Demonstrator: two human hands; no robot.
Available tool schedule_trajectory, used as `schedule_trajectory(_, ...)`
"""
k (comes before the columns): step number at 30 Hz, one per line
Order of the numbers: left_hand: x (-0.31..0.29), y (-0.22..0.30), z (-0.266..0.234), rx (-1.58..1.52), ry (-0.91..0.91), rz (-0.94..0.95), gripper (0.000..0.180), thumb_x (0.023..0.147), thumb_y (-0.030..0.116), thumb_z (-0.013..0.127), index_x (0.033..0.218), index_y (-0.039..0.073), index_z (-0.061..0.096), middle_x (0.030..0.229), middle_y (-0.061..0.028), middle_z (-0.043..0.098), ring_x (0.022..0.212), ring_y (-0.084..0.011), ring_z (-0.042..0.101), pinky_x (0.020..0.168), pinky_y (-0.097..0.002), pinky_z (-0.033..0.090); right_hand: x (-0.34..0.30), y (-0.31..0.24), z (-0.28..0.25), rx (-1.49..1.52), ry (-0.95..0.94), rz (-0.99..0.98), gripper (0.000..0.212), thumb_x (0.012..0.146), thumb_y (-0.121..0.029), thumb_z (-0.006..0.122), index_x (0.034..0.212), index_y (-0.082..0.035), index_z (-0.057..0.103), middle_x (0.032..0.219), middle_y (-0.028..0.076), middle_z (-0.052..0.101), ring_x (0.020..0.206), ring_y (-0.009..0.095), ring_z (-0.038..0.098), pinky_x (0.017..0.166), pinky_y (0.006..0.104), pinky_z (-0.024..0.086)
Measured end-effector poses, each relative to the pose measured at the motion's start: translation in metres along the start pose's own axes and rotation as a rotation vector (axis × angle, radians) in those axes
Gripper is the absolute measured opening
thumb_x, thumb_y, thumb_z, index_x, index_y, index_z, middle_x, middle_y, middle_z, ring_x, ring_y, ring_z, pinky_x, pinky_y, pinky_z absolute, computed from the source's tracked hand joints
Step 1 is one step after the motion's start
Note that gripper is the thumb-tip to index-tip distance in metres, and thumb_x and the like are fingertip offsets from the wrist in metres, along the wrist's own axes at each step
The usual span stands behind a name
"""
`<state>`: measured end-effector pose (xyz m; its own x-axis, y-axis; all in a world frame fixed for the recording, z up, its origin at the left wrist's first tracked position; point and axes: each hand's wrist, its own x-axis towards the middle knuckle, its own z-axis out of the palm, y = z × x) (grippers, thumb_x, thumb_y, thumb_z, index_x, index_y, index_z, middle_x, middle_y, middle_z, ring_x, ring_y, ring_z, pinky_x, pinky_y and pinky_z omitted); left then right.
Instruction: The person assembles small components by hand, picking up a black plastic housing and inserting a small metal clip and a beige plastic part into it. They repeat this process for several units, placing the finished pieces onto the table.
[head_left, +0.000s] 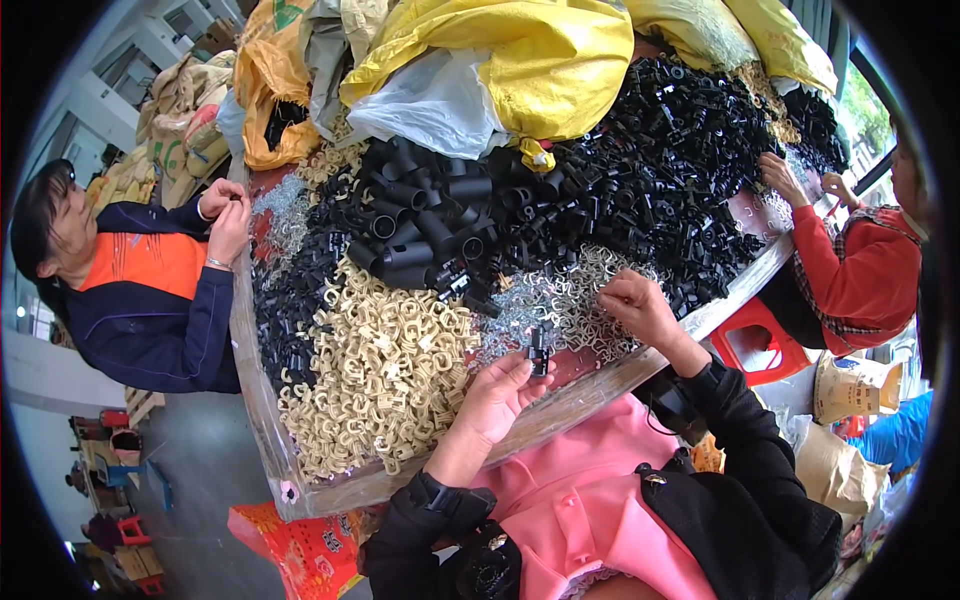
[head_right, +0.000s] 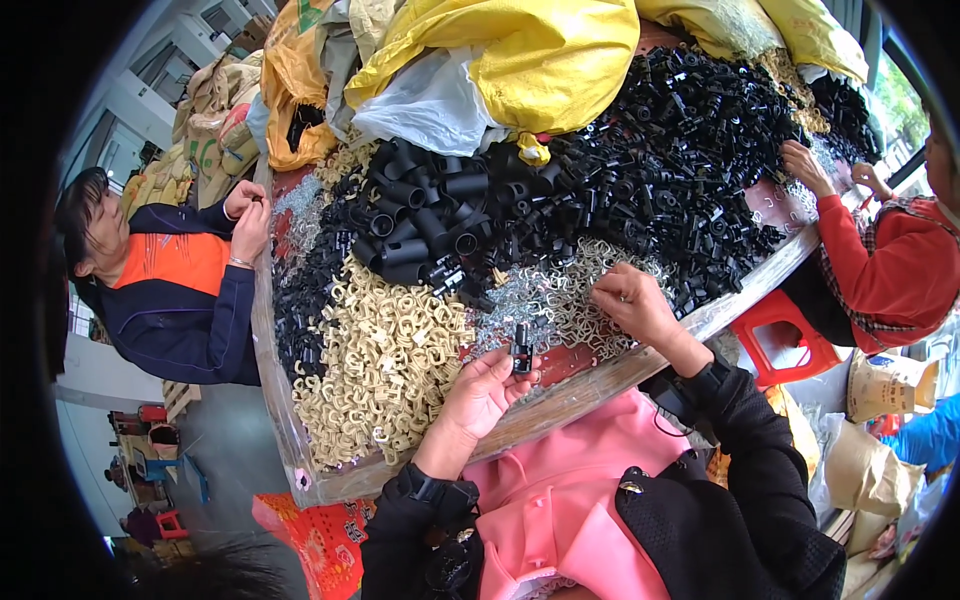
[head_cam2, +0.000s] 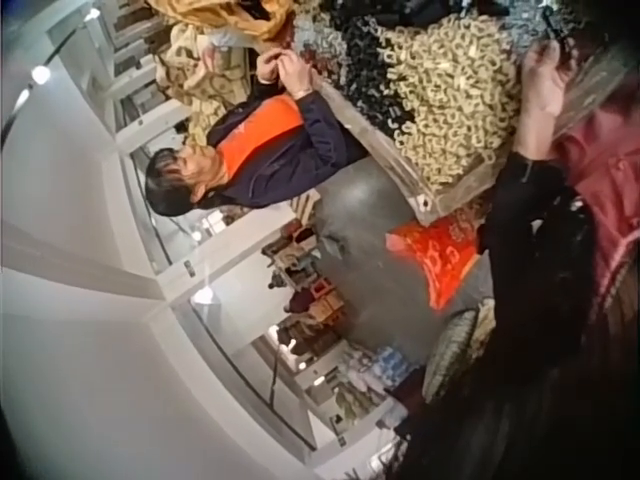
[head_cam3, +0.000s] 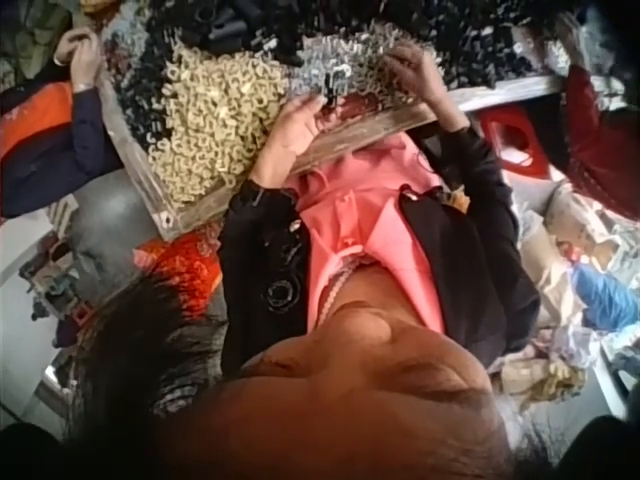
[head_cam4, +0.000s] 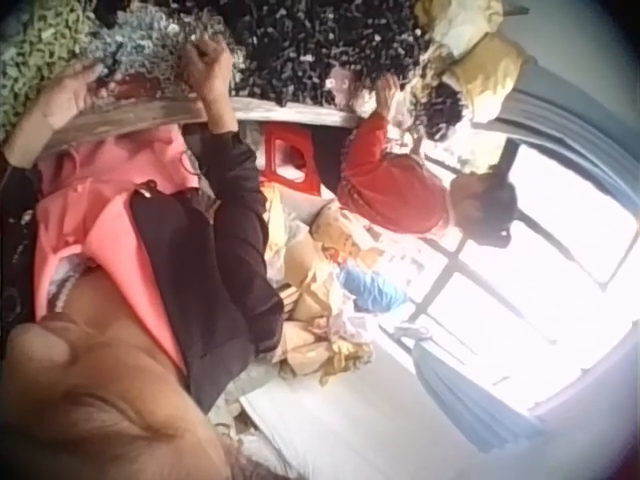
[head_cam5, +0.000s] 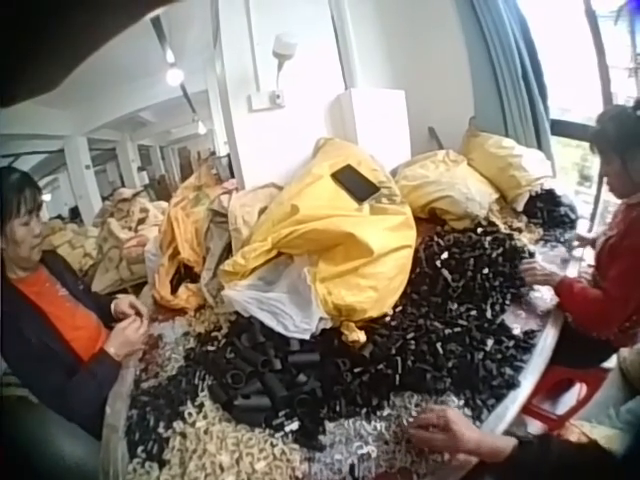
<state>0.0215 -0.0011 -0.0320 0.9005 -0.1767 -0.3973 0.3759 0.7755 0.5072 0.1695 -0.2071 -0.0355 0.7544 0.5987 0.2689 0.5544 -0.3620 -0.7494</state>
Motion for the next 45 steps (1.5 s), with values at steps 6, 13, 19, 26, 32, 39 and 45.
schedule_trajectory(6,0.003,-0.001,0.010,-0.002,-0.035,0.029,0.022,0.081,0.011,0.050,0.101,0.000,0.050,0.094,-0.0121,0.057,0.082,-0.0170,0.056,0.072,-0.0250,0.046,-0.011,-0.018,0.010,1.004,-0.135,0.580,0.011,0.081,-0.012,0.052,0.081,-0.002,0.056,0.067,0.003,0.057,0.056,0.009,0.051,0.052,0.0235,0.043)
schedule_trajectory(13,0.006,-0.004,0.010,-0.028,-0.144,0.078,0.027,0.080,0.015,0.053,0.103,0.001,0.050,0.096,-0.0120,0.056,0.086,-0.0187,0.055,0.077,-0.0287,0.045,-0.017,-0.058,0.030,1.133,-0.278,0.665,0.009,0.081,-0.011,0.052,0.082,-0.003,0.056,0.069,0.002,0.056,0.054,0.006,0.049,0.050,0.0184,0.041)
schedule_trajectory(19,0.002,-0.004,0.010,-0.080,-0.201,0.095,0.029,0.080,0.016,0.054,0.103,0.000,0.049,0.096,-0.0109,0.057,0.085,-0.0181,0.056,0.076,-0.0282,0.045,-0.022,-0.049,0.037,1.232,-0.419,0.745,0.015,0.083,-0.015,0.050,0.083,-0.001,0.055,0.069,0.002,0.054,0.054,0.007,0.047,0.048,0.0171,0.038)
schedule_trajectory(26,0.003,-0.004,0.007,-0.119,-0.194,0.021,0.030,0.079,0.016,0.055,0.103,-0.001,0.049,0.096,-0.0113,0.057,0.083,-0.0173,0.056,0.072,-0.0259,0.047,-0.015,-0.042,0.038,1.500,-0.679,0.871,0.021,0.084,-0.020,0.047,0.083,0.000,0.054,0.067,0.003,0.053,0.051,0.006,0.041,0.044,0.0163,0.030)
schedule_trajectory(32,-0.002,-0.003,0.012,-0.052,-0.210,-0.028,0.031,0.078,0.016,0.056,0.103,-0.001,0.049,0.095,-0.0122,0.057,0.083,-0.0170,0.057,0.071,-0.0245,0.047,-0.021,-0.031,0.043,1.598,-0.689,0.856,0.021,0.084,-0.018,0.047,0.083,0.002,0.053,0.076,0.009,0.055,0.054,0.008,0.042,0.044,0.0166,0.031)
schedule_trajectory(39,-0.001,-0.006,0.013,-0.092,-0.237,-0.013,0.033,0.076,0.019,0.058,0.101,-0.001,0.049,0.093,-0.0120,0.057,0.082,-0.0175,0.057,0.069,-0.0235,0.048,-0.024,-0.037,0.046,1.593,-0.738,0.853,0.020,0.085,-0.017,0.045,0.078,0.000,0.051,0.075,0.007,0.055,0.051,0.006,0.038,0.043,0.0163,0.029)
schedule_trajectory(45,-0.001,-0.008,0.009,-0.130,-0.278,-0.030,0.035,0.076,0.021,0.059,0.101,-0.001,0.048,0.091,-0.0108,0.056,0.081,-0.0159,0.057,0.068,-0.0215,0.048,-0.026,-0.041,0.050,1.591,-0.725,0.820,0.019,0.085,-0.017,0.045,0.078,-0.001,0.052,0.071,0.005,0.054,0.051,0.007,0.038,0.044,0.0167,0.029)
